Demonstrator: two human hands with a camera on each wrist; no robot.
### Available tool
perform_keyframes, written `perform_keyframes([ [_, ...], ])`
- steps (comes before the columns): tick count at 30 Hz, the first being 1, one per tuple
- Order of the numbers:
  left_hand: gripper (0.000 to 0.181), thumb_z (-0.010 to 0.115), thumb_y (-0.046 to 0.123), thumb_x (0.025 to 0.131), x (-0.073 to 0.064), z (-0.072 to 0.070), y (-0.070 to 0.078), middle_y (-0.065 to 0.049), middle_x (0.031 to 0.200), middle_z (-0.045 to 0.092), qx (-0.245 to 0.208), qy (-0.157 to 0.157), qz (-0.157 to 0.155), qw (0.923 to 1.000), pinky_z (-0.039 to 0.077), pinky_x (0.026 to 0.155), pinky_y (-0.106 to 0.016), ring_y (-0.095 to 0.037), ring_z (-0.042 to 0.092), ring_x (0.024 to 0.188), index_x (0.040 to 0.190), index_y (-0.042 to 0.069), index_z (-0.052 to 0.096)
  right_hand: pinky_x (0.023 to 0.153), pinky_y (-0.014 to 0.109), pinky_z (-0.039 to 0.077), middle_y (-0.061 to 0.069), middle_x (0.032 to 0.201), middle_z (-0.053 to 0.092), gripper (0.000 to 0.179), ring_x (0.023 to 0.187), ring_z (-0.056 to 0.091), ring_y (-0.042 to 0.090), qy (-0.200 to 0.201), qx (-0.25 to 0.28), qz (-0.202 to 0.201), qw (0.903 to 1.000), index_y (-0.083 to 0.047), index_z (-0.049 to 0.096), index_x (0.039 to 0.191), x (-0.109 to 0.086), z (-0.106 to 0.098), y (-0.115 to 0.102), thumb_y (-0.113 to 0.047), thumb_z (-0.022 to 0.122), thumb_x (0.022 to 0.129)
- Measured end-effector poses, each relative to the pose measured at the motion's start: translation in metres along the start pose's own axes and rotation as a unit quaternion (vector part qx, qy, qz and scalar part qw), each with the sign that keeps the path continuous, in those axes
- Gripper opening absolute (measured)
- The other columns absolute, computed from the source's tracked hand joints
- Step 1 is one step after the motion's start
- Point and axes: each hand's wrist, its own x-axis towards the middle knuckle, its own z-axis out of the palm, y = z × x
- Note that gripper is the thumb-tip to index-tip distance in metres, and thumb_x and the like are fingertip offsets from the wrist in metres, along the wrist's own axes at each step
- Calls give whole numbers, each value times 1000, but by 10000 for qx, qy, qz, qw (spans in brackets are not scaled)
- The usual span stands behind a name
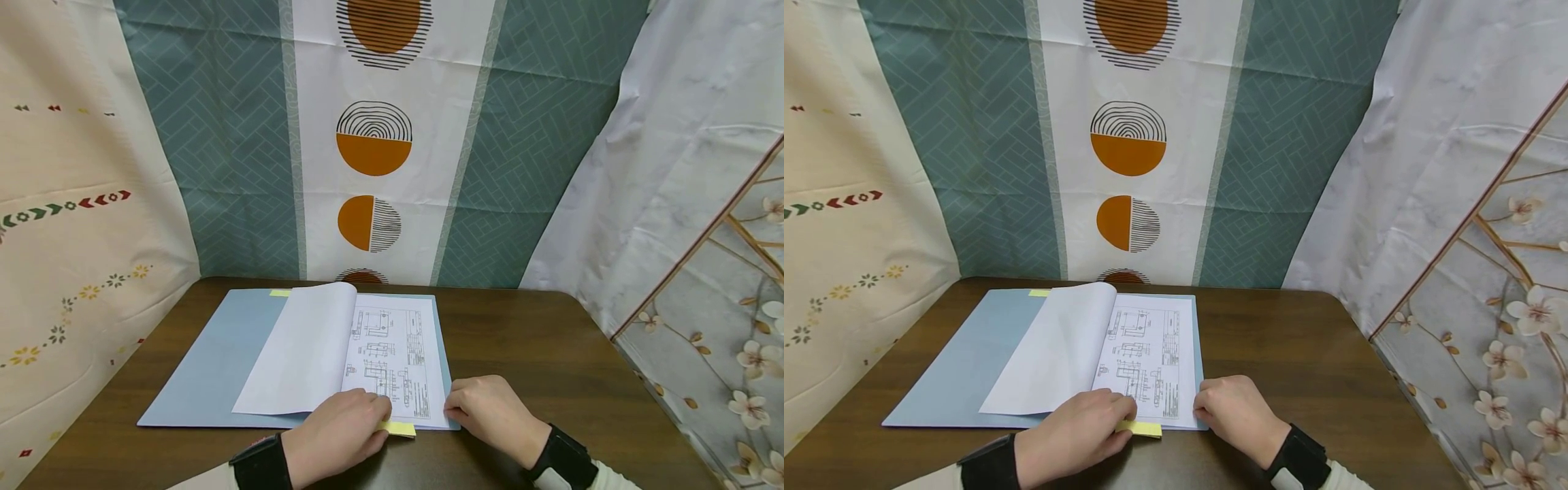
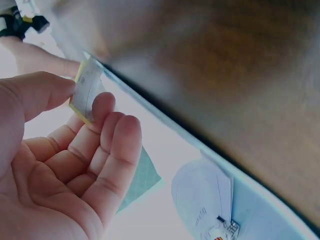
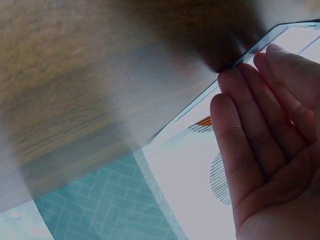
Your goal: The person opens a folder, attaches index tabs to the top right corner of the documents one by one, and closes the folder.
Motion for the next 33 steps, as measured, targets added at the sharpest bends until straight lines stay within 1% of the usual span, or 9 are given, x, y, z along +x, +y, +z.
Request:
perform_keyframes([
  [4,15,85,24,99,5,-6,-3,9,92,70,-31,-58,-81,9999,54,75,-27,-6,58,80,107,15,76,63,21,46,-12,87,75,11,66,51,-1,-33,52,12,10000,-21,89,95,0,-1,1,-16,96,88],
  [8,17,84,23,101,9,-13,-6,6,103,74,-111,-74,-63,9999,56,83,-27,-7,60,87,114,14,80,65,22,49,-11,89,76,12,68,53,0,-143,222,105,9996,-20,89,97,0,-2,2,-18,96,88],
  [16,15,78,21,105,20,-18,-18,4,105,73,-207,365,-130,9990,56,87,-27,-12,60,93,116,12,79,65,22,49,-13,87,75,9,68,53,-1,-309,448,91,9985,-20,88,96,7,-8,5,-18,94,91],
  [18,16,79,23,105,24,-18,-21,4,106,73,-260,439,-182,9985,56,87,-28,-12,60,93,117,12,79,64,21,49,-13,87,75,9,68,53,-1,-337,455,101,9983,-20,88,97,9,-10,6,-19,94,91],
  [21,23,84,23,101,30,-17,-27,2,109,75,-396,507,-310,9974,57,89,-30,-13,61,95,120,11,79,63,21,49,-12,89,77,11,68,54,0,-332,452,110,9984,-19,88,100,12,-12,7,-19,94,90],
  [25,25,84,20,100,37,-15,-36,0,111,75,-570,608,-525,9951,58,93,-34,-14,62,96,121,10,77,65,22,52,-8,93,79,16,70,57,2,-229,385,171,9989,-16,88,104,17,-14,10,-18,95,89],
  [27,24,84,19,100,40,-13,-39,0,111,75,-609,657,-623,9940,58,94,-36,-15,63,97,121,10,76,69,24,57,-6,97,81,22,73,62,4,-132,286,240,9992,-15,88,108,21,-14,11,-19,96,89],
  [30,24,84,20,100,43,-10,-43,1,110,75,-591,720,-736,9929,59,94,-37,-15,64,96,121,11,77,77,29,63,-2,105,82,32,83,72,9,113,118,287,9995,-14,86,116,31,-13,10,-23,97,88],
  [33,22,84,21,101,47,-6,-47,2,108,76,-537,789,-780,9924,59,92,-37,-14,64,94,119,12,78,84,36,65,0,114,82,39,96,77,16,455,-22,214,9987,-15,84,123,42,-13,6,-25,97,87],
])
